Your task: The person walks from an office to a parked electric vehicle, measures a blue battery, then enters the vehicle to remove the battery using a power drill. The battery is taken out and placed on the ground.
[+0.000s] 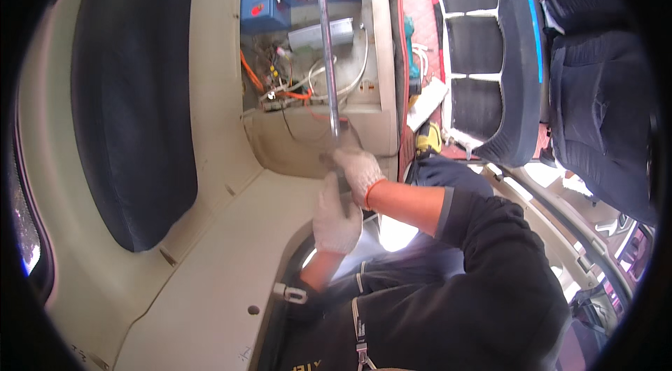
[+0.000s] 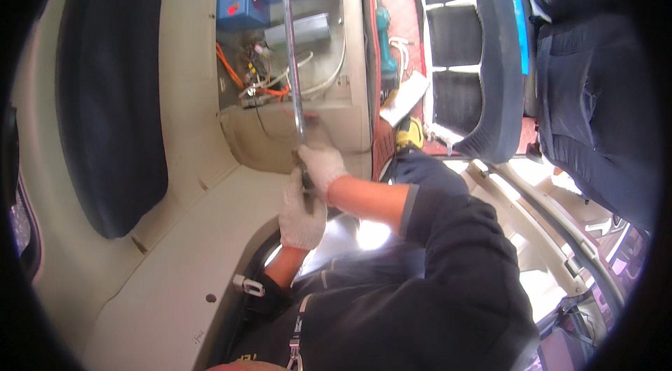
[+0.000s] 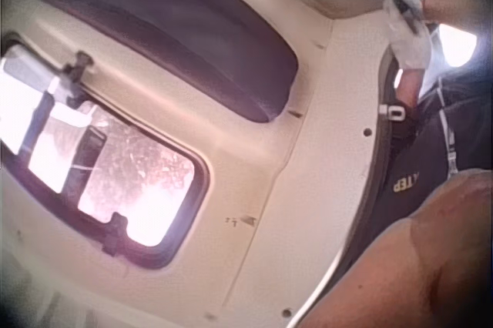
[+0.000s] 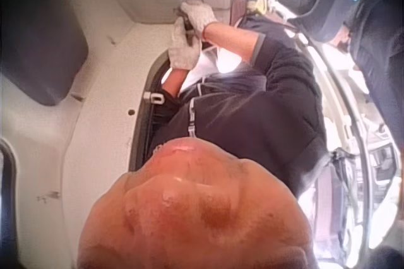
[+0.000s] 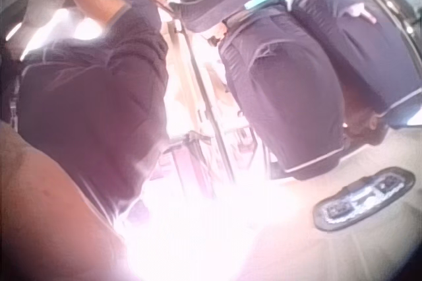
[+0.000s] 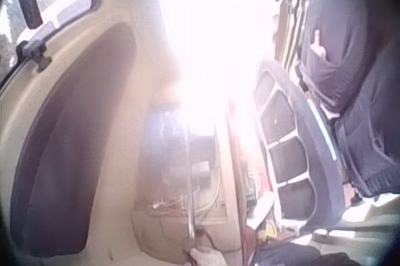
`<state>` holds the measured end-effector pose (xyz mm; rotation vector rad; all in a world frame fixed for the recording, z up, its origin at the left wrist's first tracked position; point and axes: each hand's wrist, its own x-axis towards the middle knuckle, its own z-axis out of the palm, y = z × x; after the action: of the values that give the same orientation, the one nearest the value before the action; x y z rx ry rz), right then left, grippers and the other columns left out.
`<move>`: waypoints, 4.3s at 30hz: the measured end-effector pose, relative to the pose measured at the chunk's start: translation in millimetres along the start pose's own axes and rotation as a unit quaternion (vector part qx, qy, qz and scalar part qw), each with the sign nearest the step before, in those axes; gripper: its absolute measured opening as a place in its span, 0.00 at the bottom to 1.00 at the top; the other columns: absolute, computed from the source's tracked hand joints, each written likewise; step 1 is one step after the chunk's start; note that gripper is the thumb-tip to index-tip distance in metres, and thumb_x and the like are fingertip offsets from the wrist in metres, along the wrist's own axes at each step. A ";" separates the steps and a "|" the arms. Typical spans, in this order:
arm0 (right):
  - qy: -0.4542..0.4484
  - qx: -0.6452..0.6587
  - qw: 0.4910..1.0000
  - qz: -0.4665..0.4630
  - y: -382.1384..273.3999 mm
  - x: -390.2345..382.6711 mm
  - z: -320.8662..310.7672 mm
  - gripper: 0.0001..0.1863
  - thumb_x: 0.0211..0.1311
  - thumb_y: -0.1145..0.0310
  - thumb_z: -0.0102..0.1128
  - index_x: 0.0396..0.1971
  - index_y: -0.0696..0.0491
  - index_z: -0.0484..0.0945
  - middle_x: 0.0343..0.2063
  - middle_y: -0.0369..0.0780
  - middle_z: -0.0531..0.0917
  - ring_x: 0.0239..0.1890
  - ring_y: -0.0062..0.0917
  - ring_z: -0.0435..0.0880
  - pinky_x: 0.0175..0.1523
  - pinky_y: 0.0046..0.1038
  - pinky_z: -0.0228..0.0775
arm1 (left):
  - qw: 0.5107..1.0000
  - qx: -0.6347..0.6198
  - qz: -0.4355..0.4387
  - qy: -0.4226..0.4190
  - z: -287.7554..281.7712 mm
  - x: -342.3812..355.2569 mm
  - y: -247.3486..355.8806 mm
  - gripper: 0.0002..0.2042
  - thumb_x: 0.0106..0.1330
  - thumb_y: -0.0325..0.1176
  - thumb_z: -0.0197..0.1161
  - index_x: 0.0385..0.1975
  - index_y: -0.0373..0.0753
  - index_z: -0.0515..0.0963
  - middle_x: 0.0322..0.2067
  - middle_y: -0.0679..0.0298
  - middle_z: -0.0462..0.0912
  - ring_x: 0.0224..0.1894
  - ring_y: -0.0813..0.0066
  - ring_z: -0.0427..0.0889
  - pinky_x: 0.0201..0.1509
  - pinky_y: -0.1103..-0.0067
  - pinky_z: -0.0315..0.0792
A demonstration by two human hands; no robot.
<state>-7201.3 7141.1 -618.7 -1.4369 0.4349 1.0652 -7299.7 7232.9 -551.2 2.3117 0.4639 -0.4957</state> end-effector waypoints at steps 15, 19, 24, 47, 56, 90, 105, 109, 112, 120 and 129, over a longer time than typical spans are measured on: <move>0.038 0.176 0.977 0.119 -35.0 -19.3 5.6 0.21 0.71 0.56 0.60 0.53 0.56 0.84 0.51 0.45 0.86 0.54 0.33 0.82 0.60 0.42 0.73 | 1.000 0.017 0.011 0.009 2.7 -0.7 -0.7 0.37 0.67 0.34 0.66 0.74 0.27 0.61 0.69 0.38 0.70 0.71 0.39 0.70 0.76 0.57 0.65; 0.038 0.196 0.974 0.108 -7.7 -3.3 4.9 0.19 0.72 0.57 0.59 0.52 0.56 0.84 0.43 0.43 0.87 0.42 0.30 0.85 0.49 0.37 0.76 | 1.000 0.004 -0.001 0.007 3.5 0.2 -0.4 0.36 0.67 0.35 0.67 0.73 0.28 0.63 0.67 0.39 0.73 0.69 0.41 0.73 0.73 0.58 0.69; 0.019 0.099 0.994 -0.049 47.1 32.3 2.2 0.15 0.72 0.60 0.59 0.48 0.55 0.84 0.38 0.43 0.86 0.37 0.31 0.86 0.43 0.36 0.79 | 0.999 0.021 0.023 0.022 6.4 2.6 -2.4 0.36 0.67 0.35 0.67 0.73 0.29 0.63 0.65 0.39 0.75 0.65 0.39 0.77 0.70 0.57 0.72; 0.045 -0.356 0.920 -0.157 57.0 -2.6 -34.9 0.27 0.47 0.75 0.77 0.52 0.52 0.80 0.41 0.46 0.85 0.46 0.43 0.86 0.51 0.38 0.80 | 0.997 0.015 0.065 -0.035 1.5 4.5 1.6 0.34 0.65 0.30 0.64 0.73 0.32 0.65 0.68 0.42 0.74 0.71 0.43 0.73 0.75 0.58 0.68; 0.082 0.198 0.966 0.144 57.0 -1.4 -30.7 0.13 0.77 0.61 0.58 0.51 0.51 0.84 0.42 0.38 0.86 0.41 0.25 0.83 0.44 0.36 0.78 | 0.998 0.023 0.054 -0.034 5.2 11.7 12.0 0.29 0.66 0.31 0.63 0.67 0.26 0.72 0.64 0.38 0.78 0.68 0.43 0.77 0.74 0.61 0.70; 0.098 0.248 0.949 0.167 58.5 28.1 -36.9 0.11 0.68 0.62 0.65 0.40 0.54 0.86 0.40 0.44 0.88 0.40 0.34 0.86 0.43 0.40 0.77 | 0.996 0.030 0.069 -0.048 6.0 11.4 3.5 0.29 0.67 0.34 0.60 0.68 0.30 0.70 0.66 0.41 0.76 0.68 0.44 0.75 0.74 0.58 0.69; 0.109 -0.140 0.984 0.007 72.0 39.0 -40.3 0.15 0.75 0.63 0.57 0.43 0.58 0.85 0.40 0.43 0.88 0.45 0.28 0.88 0.49 0.31 0.79 | 0.996 0.017 0.059 -0.057 8.8 13.0 -0.1 0.29 0.66 0.30 0.64 0.68 0.30 0.71 0.65 0.41 0.77 0.69 0.44 0.75 0.74 0.59 0.69; 0.095 0.121 0.984 0.094 61.8 33.9 -38.1 0.16 0.74 0.61 0.56 0.41 0.58 0.86 0.39 0.44 0.89 0.44 0.28 0.88 0.51 0.30 0.78 | 0.996 0.027 0.073 -0.038 11.1 11.4 -2.9 0.29 0.66 0.30 0.64 0.69 0.31 0.71 0.66 0.42 0.77 0.69 0.45 0.75 0.74 0.59 0.69; 0.116 0.075 0.983 0.121 51.4 29.6 -35.1 0.18 0.74 0.59 0.56 0.38 0.58 0.86 0.39 0.44 0.89 0.44 0.29 0.88 0.53 0.30 0.77 | 0.996 0.030 0.078 -0.030 12.8 9.7 -4.0 0.29 0.66 0.30 0.64 0.69 0.32 0.70 0.66 0.42 0.76 0.69 0.45 0.74 0.74 0.59 0.69; 0.142 0.012 0.987 0.071 45.4 25.3 -33.0 0.17 0.74 0.58 0.58 0.40 0.57 0.86 0.39 0.44 0.90 0.41 0.32 0.86 0.48 0.34 0.76 | 0.996 0.025 0.076 -0.043 11.7 11.8 -3.2 0.29 0.66 0.30 0.64 0.69 0.32 0.71 0.66 0.43 0.77 0.68 0.44 0.76 0.73 0.59 0.70; 0.127 0.169 0.969 0.130 42.5 25.2 -31.4 0.14 0.74 0.62 0.62 0.43 0.59 0.85 0.39 0.42 0.91 0.41 0.27 0.87 0.49 0.30 0.78 | 0.995 0.036 0.090 -0.024 15.1 9.7 -6.6 0.30 0.66 0.31 0.64 0.69 0.32 0.71 0.66 0.44 0.77 0.69 0.45 0.75 0.74 0.59 0.69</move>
<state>-7211.4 7111.9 -668.4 -1.2333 0.9653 0.9577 -7297.6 7228.5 -569.7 2.3777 0.2147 -0.4850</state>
